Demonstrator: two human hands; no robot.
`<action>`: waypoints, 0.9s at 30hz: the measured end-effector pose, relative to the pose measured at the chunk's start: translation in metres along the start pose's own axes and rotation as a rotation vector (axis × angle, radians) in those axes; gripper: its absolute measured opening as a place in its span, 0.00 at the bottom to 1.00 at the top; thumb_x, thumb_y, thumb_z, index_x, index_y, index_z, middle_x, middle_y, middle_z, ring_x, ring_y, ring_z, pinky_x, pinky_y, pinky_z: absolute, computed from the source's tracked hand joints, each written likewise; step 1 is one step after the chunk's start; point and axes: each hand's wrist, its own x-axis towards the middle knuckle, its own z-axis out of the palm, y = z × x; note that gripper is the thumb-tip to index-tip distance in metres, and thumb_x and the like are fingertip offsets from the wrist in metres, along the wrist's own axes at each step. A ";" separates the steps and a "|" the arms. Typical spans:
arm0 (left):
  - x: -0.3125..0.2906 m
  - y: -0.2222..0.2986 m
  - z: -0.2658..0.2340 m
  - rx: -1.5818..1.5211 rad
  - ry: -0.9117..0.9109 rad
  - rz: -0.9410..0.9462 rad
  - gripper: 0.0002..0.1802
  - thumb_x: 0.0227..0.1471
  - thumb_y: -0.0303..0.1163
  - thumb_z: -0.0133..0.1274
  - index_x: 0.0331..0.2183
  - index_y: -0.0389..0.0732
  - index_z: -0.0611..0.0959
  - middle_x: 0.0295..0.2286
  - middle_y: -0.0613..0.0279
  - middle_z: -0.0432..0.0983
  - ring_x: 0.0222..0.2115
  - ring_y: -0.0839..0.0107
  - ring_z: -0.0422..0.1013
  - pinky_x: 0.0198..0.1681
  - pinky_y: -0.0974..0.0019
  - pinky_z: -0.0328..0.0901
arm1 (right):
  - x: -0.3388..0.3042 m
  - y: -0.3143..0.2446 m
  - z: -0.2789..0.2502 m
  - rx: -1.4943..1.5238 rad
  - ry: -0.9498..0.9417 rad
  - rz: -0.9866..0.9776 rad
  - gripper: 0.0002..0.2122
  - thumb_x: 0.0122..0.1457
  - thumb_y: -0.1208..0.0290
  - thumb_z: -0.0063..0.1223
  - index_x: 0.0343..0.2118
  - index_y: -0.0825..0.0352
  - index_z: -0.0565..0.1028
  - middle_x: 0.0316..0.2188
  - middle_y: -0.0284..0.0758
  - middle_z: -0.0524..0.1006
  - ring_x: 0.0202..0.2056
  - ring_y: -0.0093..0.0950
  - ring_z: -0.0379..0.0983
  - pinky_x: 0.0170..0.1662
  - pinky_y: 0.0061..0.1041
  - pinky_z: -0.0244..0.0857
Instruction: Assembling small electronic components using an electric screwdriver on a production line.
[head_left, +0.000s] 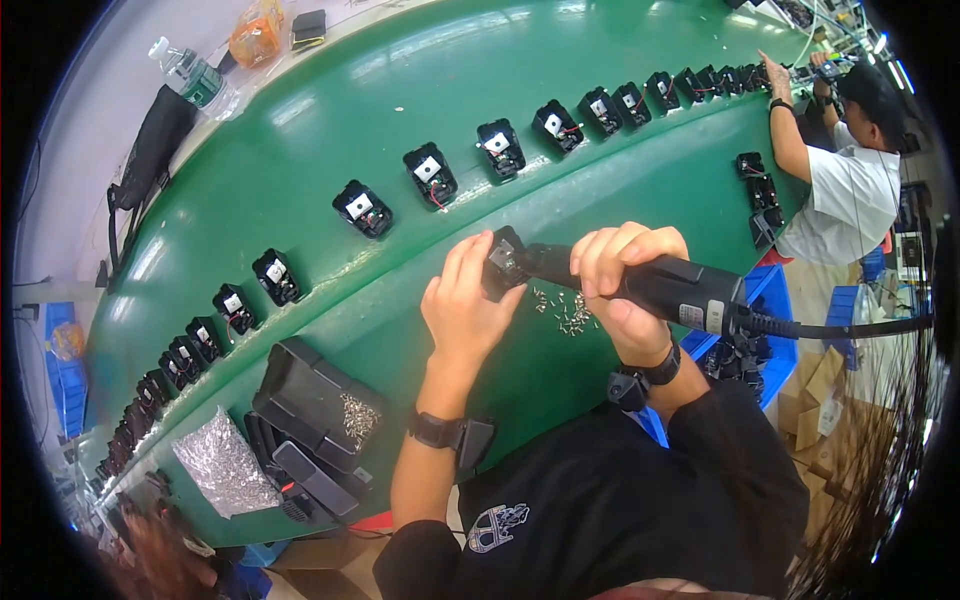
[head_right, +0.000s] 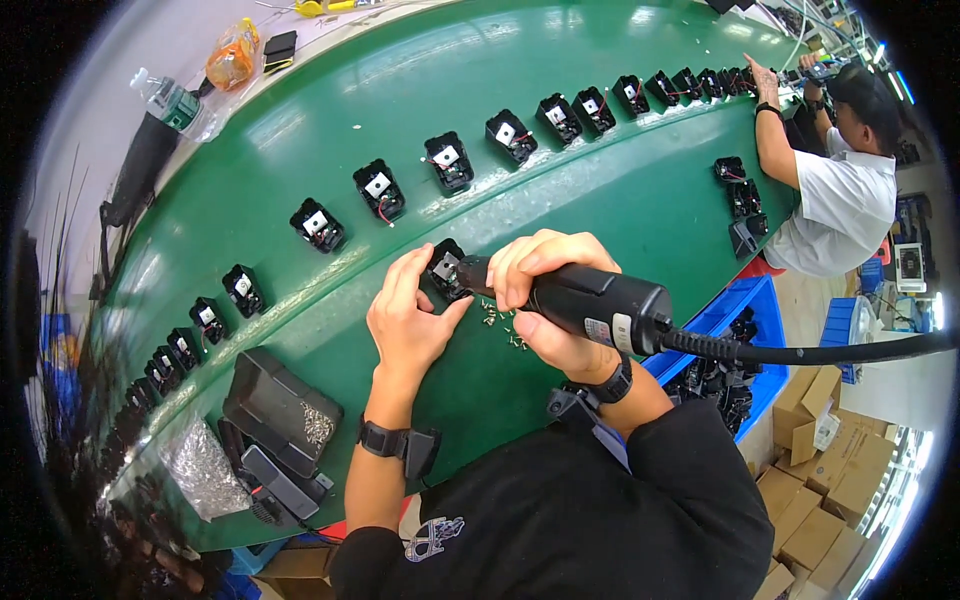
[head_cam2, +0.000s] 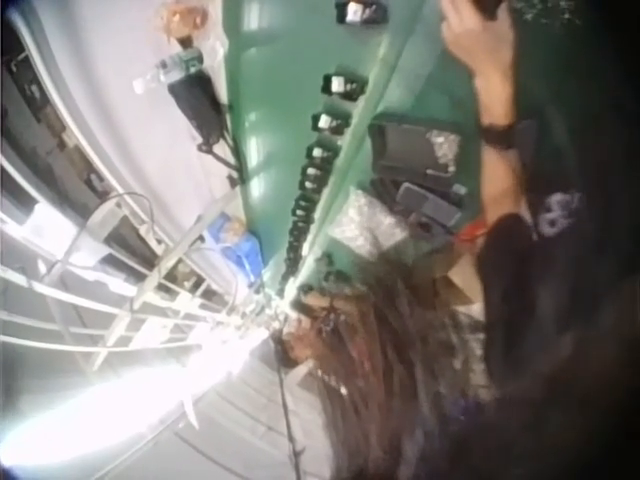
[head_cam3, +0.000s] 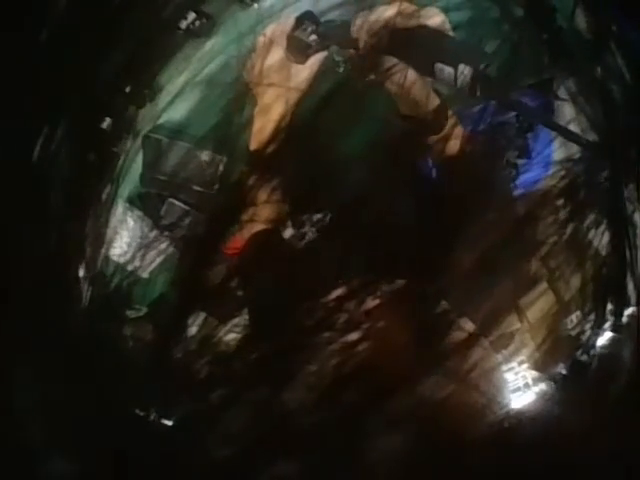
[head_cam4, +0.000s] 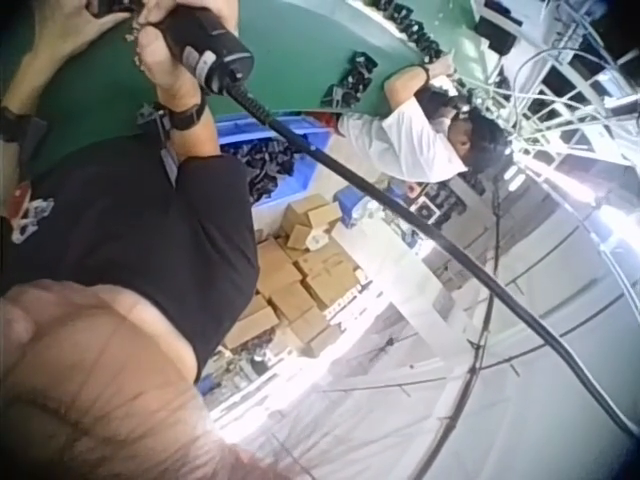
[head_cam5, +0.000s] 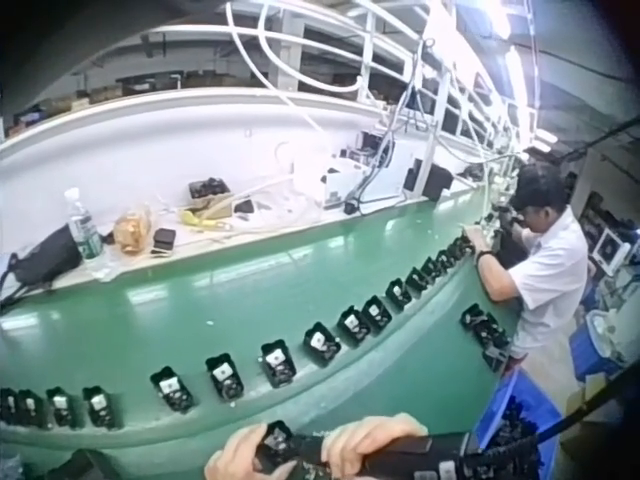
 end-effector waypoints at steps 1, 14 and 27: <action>-0.001 -0.001 0.000 -0.001 0.008 0.000 0.42 0.22 0.32 0.71 0.47 0.45 0.77 0.43 0.64 0.75 0.36 0.67 0.75 0.30 0.67 0.65 | -0.001 0.000 -0.001 0.000 0.002 -0.003 0.16 0.50 0.77 0.57 0.41 0.66 0.65 0.25 0.34 0.70 0.26 0.26 0.69 0.38 0.33 0.66; -0.001 0.016 -0.003 0.135 0.199 0.203 0.18 0.33 0.29 0.66 0.33 0.40 0.83 0.50 0.51 0.69 0.47 0.52 0.65 0.51 0.55 0.60 | -0.003 -0.027 0.000 0.095 0.046 -0.021 0.15 0.51 0.73 0.58 0.40 0.64 0.65 0.24 0.31 0.69 0.25 0.25 0.69 0.36 0.32 0.65; 0.006 0.025 0.001 0.156 0.058 0.188 0.43 0.27 0.38 0.70 0.50 0.41 0.74 0.53 0.54 0.65 0.53 0.54 0.62 0.53 0.54 0.57 | -0.004 -0.014 -0.008 0.024 0.066 0.046 0.17 0.49 0.71 0.57 0.40 0.62 0.64 0.24 0.30 0.67 0.25 0.25 0.66 0.36 0.31 0.61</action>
